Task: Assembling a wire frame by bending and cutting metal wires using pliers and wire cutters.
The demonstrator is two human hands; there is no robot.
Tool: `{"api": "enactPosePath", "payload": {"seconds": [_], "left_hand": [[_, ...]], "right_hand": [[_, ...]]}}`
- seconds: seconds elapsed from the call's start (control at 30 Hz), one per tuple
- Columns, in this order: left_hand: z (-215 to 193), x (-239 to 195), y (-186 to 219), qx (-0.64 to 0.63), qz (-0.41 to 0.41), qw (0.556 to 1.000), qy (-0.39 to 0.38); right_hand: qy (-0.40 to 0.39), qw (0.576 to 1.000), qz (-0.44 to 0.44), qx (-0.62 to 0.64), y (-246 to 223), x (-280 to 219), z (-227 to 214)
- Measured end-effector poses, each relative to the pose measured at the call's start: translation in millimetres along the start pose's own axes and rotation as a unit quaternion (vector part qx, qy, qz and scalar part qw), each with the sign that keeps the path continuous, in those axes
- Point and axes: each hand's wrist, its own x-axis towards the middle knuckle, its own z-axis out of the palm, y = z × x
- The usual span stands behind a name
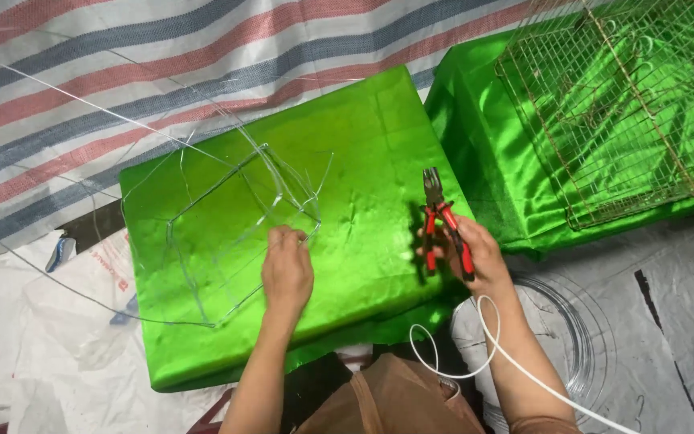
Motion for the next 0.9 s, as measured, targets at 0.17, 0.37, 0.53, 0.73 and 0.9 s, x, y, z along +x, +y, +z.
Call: {"api": "enactPosePath", "payload": {"seconds": [0.17, 0.37, 0.53, 0.73, 0.9], "left_hand": [[-34, -31, -2, -0.011, 0.049, 0.998, 0.026], [-54, -47, -3, -0.009, 0.099, 0.993, 0.065], [-35, -50, -27, 0.093, 0.180, 0.969, 0.139], [-17, -50, -39, 0.141, 0.226, 0.945, 0.189], [-18, -54, -34, 0.126, 0.224, 0.948, 0.187]], "right_hand": [[-0.209, 0.962, 0.088, 0.154, 51, -24, 23], [-0.316, 0.943, 0.085, -0.060, 102, -52, 35], [-0.366, 0.915, 0.029, -0.167, 159, -47, 16], [-0.322, 0.935, 0.035, -0.147, 164, -51, 33], [-0.328, 0.926, 0.010, -0.185, 170, -46, 27]]}}
